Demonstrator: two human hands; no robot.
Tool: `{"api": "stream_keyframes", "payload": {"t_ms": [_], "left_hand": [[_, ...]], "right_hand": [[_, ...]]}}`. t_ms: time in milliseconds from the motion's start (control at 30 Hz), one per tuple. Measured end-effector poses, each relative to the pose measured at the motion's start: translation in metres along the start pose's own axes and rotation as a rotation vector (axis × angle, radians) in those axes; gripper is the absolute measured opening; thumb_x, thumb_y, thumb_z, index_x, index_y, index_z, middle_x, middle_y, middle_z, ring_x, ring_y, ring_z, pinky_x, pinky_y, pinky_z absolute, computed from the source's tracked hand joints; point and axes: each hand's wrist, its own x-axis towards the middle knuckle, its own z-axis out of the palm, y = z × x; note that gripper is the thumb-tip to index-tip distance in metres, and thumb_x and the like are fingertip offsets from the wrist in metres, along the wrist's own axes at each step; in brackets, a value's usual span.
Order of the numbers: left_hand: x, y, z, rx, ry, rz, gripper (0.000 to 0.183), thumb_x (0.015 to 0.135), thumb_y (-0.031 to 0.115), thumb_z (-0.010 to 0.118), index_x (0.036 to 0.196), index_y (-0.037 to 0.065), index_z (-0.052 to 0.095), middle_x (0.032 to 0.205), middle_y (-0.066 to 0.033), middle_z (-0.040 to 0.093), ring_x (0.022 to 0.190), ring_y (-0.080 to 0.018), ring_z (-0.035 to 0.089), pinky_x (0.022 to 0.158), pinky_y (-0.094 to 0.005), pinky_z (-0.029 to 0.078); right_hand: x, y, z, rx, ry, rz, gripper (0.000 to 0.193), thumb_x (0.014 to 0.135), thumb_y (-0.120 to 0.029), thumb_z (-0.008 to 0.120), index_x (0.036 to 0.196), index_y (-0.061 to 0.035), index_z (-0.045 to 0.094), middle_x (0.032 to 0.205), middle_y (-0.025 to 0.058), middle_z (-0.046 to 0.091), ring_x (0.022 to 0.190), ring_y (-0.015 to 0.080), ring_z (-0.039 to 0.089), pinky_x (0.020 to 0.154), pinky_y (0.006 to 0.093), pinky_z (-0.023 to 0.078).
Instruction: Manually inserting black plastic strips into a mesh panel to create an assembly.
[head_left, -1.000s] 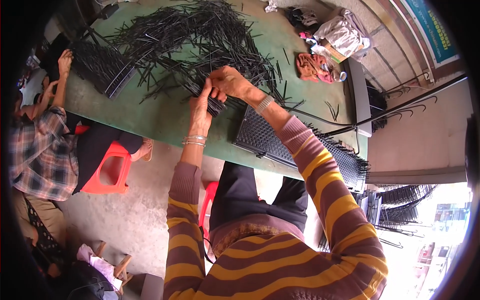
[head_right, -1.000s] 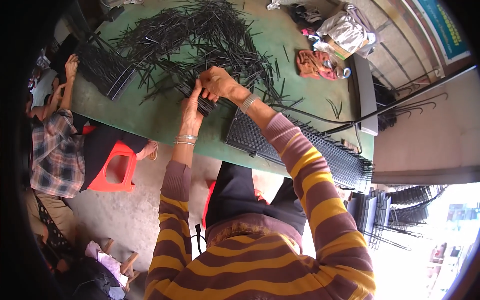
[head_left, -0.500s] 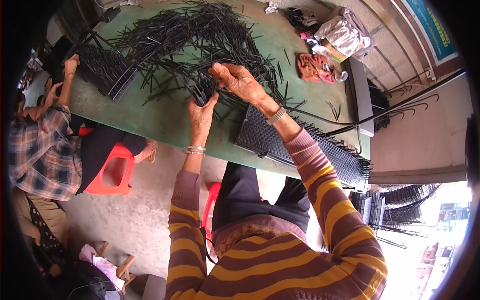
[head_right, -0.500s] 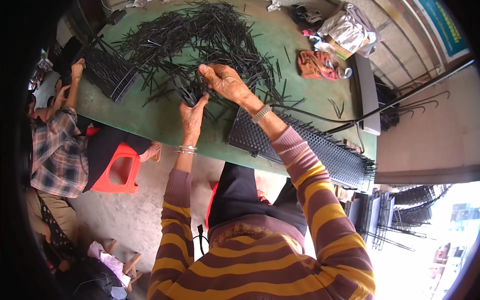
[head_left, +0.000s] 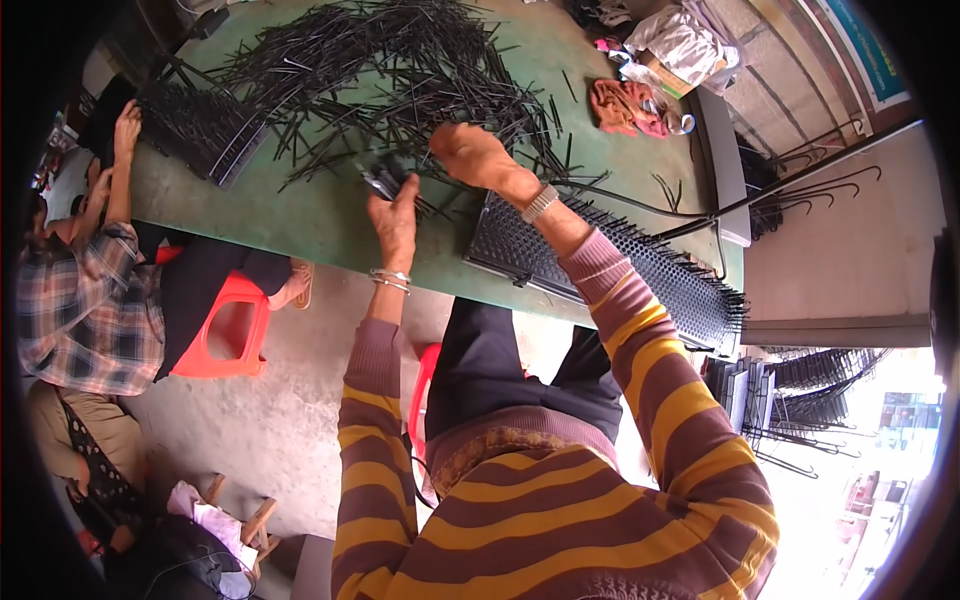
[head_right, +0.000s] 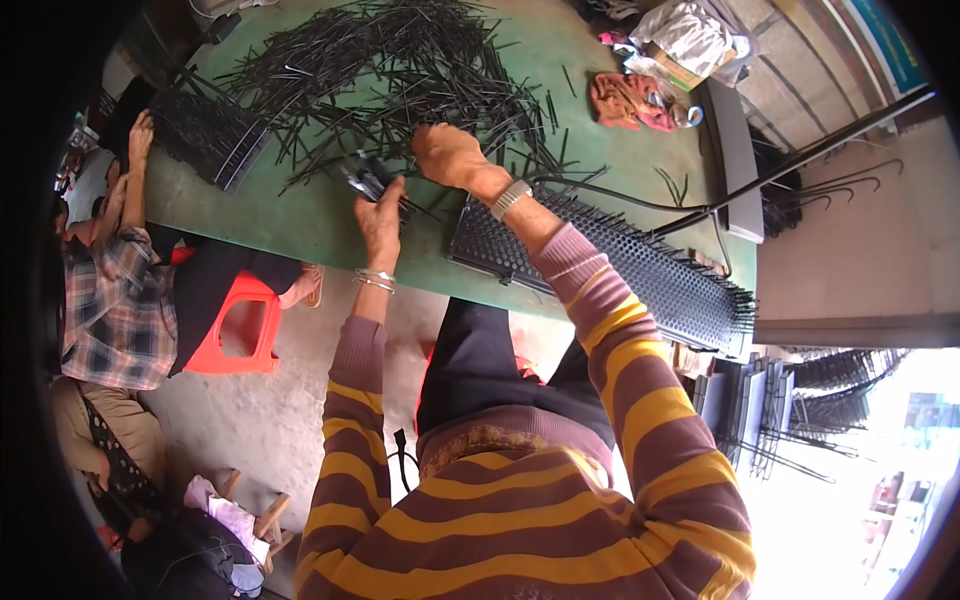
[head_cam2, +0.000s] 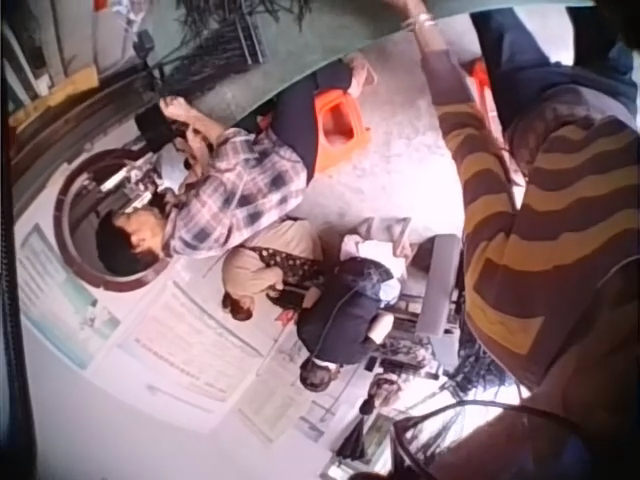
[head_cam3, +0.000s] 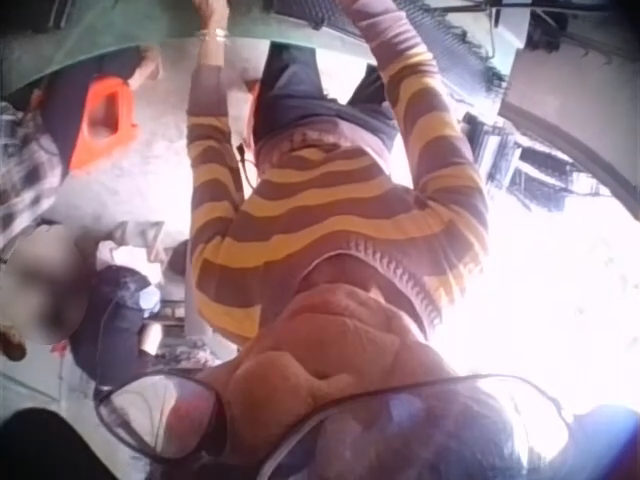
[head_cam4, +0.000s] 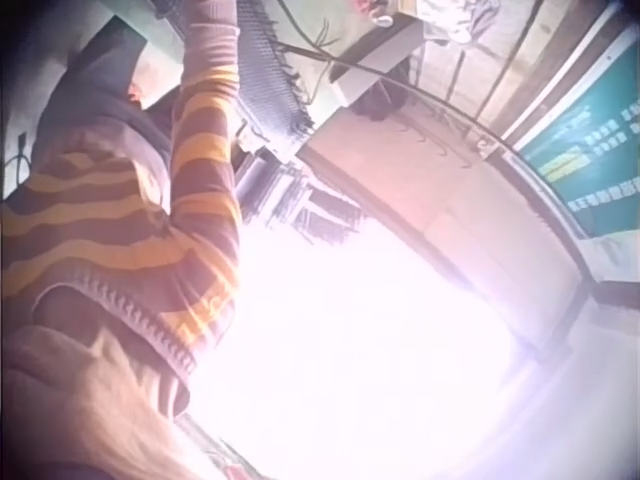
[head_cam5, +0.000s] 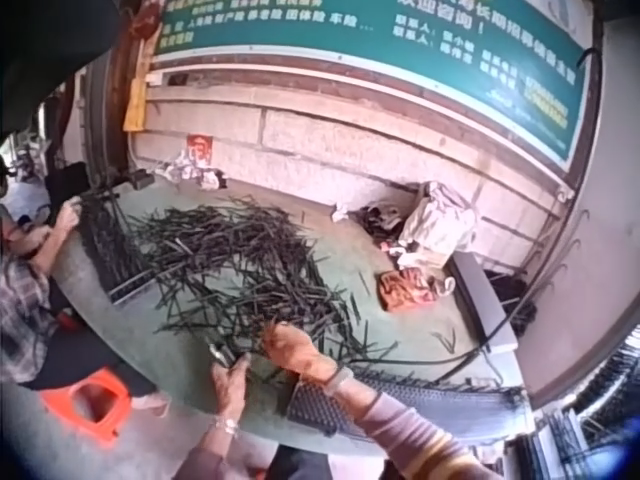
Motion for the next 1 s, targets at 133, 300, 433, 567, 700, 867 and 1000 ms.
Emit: {"api": "stream_keyframes", "payload": {"t_ms": [133,300,433,567,700,867,1000], "left_hand": [[0.011,0.003,-0.016,-0.222,0.166,-0.039,0.012,0.078,0.006,0.071,0.08,0.003,0.06,0.073,-0.0014,0.06,0.061,-0.0106,0.054,0.056,-0.0264,0.044],[0.015,0.021,-0.006,-0.522,0.245,-0.215,0.014,0.077,0.004,0.074,0.082,0.002,0.062,0.074,-0.0038,0.061,0.062,-0.0147,0.058,0.054,-0.0315,0.049],[0.02,0.021,-0.012,-0.586,0.267,-0.285,0.016,0.078,0.008,0.076,0.086,0.003,0.062,0.073,-0.0032,0.059,0.061,-0.0146,0.057,0.052,-0.03,0.05],[0.013,0.02,0.004,-0.582,0.268,-0.246,0.017,0.079,0.009,0.076,0.085,0.005,0.06,0.07,-0.0036,0.059,0.059,-0.0157,0.057,0.054,-0.03,0.052],[0.003,0.018,0.006,-0.464,0.206,-0.137,0.018,0.08,0.012,0.076,0.085,0.005,0.06,0.069,-0.0025,0.058,0.061,-0.0137,0.056,0.056,-0.0298,0.048],[-0.023,-0.012,-0.007,-0.024,0.119,0.113,0.015,0.082,0.008,0.073,0.091,0.001,0.064,0.08,-0.0008,0.063,0.073,-0.0104,0.057,0.071,-0.0272,0.047],[-0.022,-0.027,-0.016,0.089,0.033,0.135,0.016,0.083,0.008,0.071,0.092,-0.003,0.065,0.088,0.0002,0.064,0.08,-0.0098,0.057,0.076,-0.026,0.046]], "right_hand": [[-0.021,-0.013,0.013,0.033,-0.301,-0.021,0.023,0.08,-0.028,0.061,0.082,-0.006,0.067,0.084,0.0119,0.068,0.082,0.0349,0.065,0.07,0.0415,0.051],[-0.031,-0.029,0.0,0.093,-0.324,0.135,0.024,0.083,-0.025,0.06,0.084,-0.0022,0.067,0.077,0.0094,0.068,0.068,0.0237,0.066,0.066,0.0347,0.051],[-0.044,-0.045,-0.01,0.408,-0.198,0.157,0.018,0.088,-0.015,0.056,0.092,0.0014,0.063,0.079,0.0118,0.068,0.062,0.0156,0.065,0.058,0.0285,0.049],[-0.062,-0.051,-0.02,0.817,-0.085,0.154,0.015,0.09,-0.007,0.053,0.102,0.001,0.058,0.084,0.0127,0.069,0.07,0.0184,0.068,0.061,0.0263,0.052],[-0.087,-0.049,-0.052,1.125,0.06,0.234,0.018,0.093,-0.012,0.055,0.105,0.0016,0.056,0.094,0.0172,0.069,0.085,0.024,0.07,0.069,0.0285,0.055],[-0.14,-0.041,-0.102,1.102,0.338,0.26,0.032,0.097,-0.019,0.052,0.113,0.0089,0.053,0.104,0.0231,0.066,0.09,0.0295,0.069,0.073,0.0315,0.056],[-0.177,-0.026,-0.125,0.913,0.565,0.236,0.031,0.098,-0.025,0.052,0.103,0.0048,0.059,0.088,0.017,0.069,0.074,0.0234,0.07,0.064,0.028,0.054]]}}
